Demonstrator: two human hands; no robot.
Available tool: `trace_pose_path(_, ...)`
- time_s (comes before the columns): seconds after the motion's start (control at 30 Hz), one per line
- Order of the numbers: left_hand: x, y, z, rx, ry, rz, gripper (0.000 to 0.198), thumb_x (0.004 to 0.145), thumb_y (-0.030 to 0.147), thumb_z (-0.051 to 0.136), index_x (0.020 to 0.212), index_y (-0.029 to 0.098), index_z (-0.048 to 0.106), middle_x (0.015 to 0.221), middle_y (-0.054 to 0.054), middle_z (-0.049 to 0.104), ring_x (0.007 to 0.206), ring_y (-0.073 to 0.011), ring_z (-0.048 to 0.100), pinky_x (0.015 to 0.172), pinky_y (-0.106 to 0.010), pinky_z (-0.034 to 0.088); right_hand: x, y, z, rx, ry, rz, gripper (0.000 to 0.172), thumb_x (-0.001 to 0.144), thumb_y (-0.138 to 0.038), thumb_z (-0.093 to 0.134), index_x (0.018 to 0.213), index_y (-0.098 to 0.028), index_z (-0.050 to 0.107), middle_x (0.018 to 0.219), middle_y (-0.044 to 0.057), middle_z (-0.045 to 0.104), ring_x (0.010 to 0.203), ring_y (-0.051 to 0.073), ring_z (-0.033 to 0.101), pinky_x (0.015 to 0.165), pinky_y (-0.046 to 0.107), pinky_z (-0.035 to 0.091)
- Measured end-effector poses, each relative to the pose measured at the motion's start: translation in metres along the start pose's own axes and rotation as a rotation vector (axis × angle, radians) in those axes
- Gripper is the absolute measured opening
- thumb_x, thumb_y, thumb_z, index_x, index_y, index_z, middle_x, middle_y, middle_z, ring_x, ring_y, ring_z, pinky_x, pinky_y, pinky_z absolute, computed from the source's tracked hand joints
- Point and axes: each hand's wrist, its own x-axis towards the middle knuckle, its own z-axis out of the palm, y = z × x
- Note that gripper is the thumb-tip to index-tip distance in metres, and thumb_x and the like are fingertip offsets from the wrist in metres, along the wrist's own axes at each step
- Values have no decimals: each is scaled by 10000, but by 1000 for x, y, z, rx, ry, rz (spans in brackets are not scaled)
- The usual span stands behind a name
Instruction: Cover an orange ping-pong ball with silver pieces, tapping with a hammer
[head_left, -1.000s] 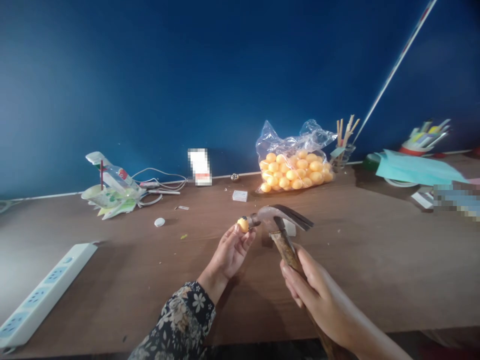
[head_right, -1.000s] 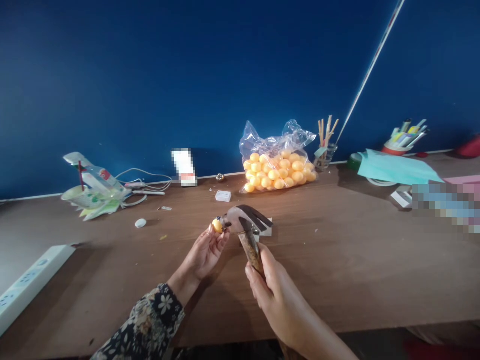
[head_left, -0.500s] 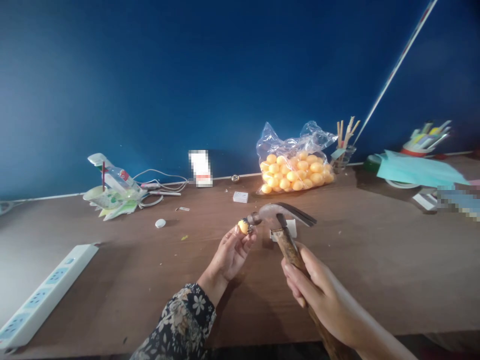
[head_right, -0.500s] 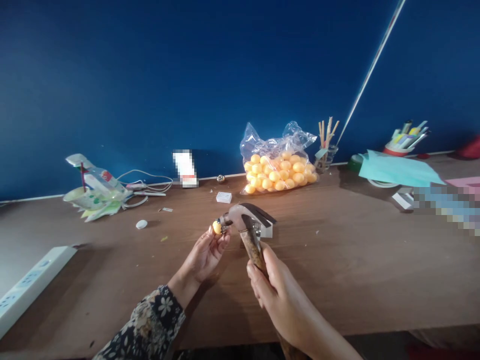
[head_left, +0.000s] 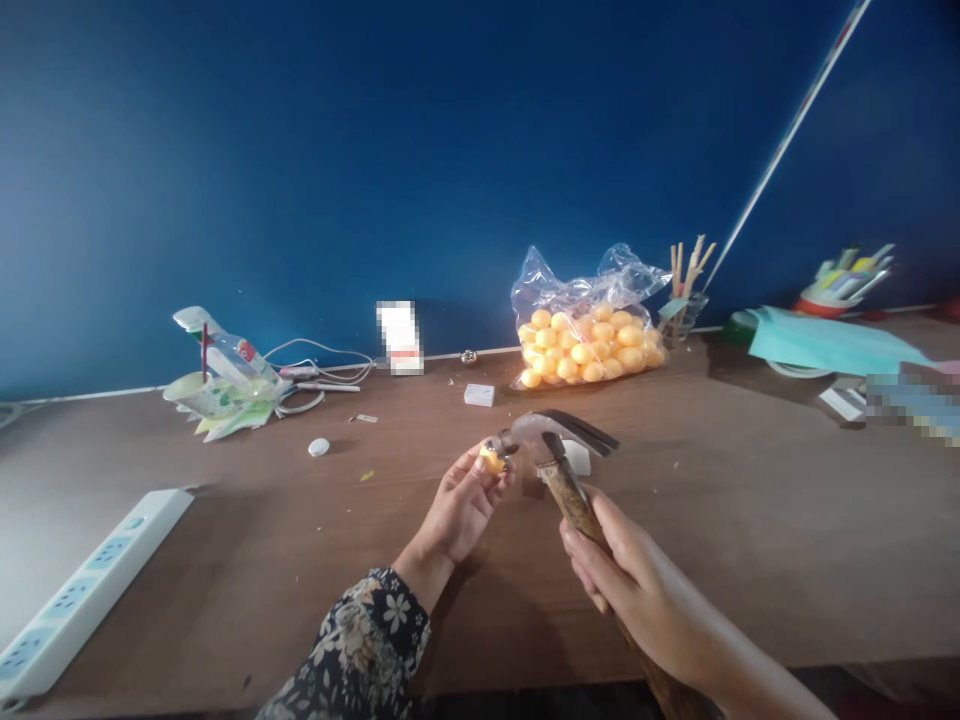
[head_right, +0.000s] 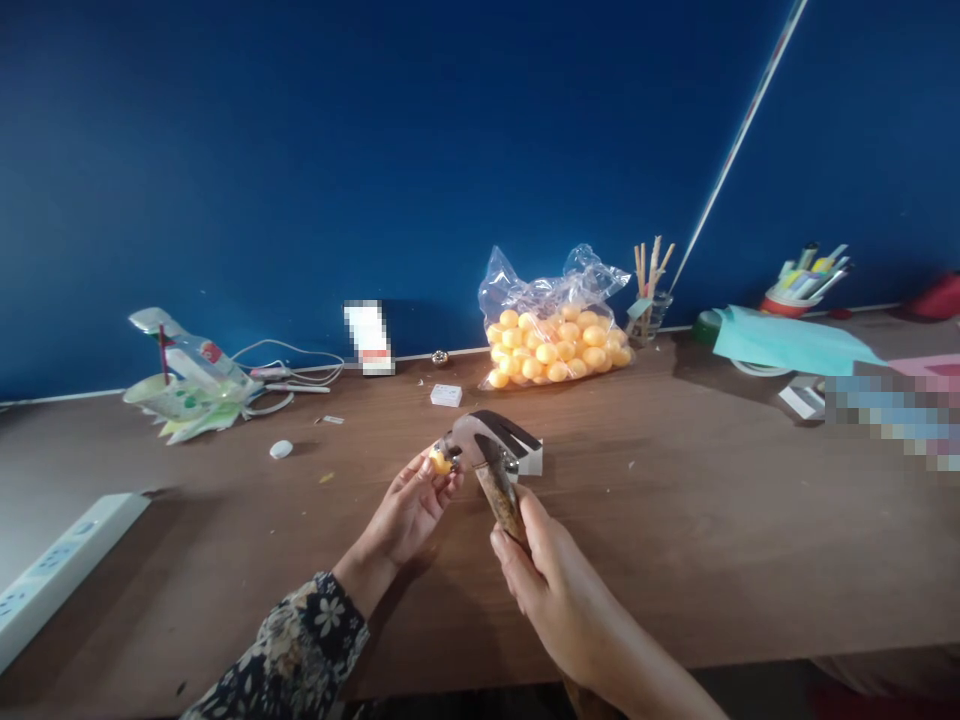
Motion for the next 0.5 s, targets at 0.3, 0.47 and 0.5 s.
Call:
trace_pose_path(0.3, -1, 0, 2, 23, -10, 22, 362, 742, 172, 718, 1097, 180, 649, 1022, -56, 704, 820, -126, 653, 795, -257, 508, -1, -2, -1, -85, 17, -8, 222, 919, -427, 410, 943, -211, 457, 668, -25, 486, 576, 130, 473, 549, 266, 424)
trace_pose_path(0.47, 0, -1, 2, 14, 39, 29, 398, 727, 159, 730, 1116, 170, 645, 1006, -60, 704, 836, -127, 656, 851, -278, 487, -1, 0, -2, -70, -3, 0, 208, 917, -410, 422, 916, -210, 479, 636, -32, 483, 557, 128, 474, 537, 257, 424)
trace_pose_path(0.5, 0, -1, 2, 12, 47, 38, 404, 722, 158, 734, 1116, 169, 645, 995, -57, 703, 831, -126, 655, 855, -281, 484, -1, 0, -2, -61, 7, 0, 210, 916, -412, 425, 919, -210, 483, 637, -31, 487, 557, 127, 475, 538, 257, 426)
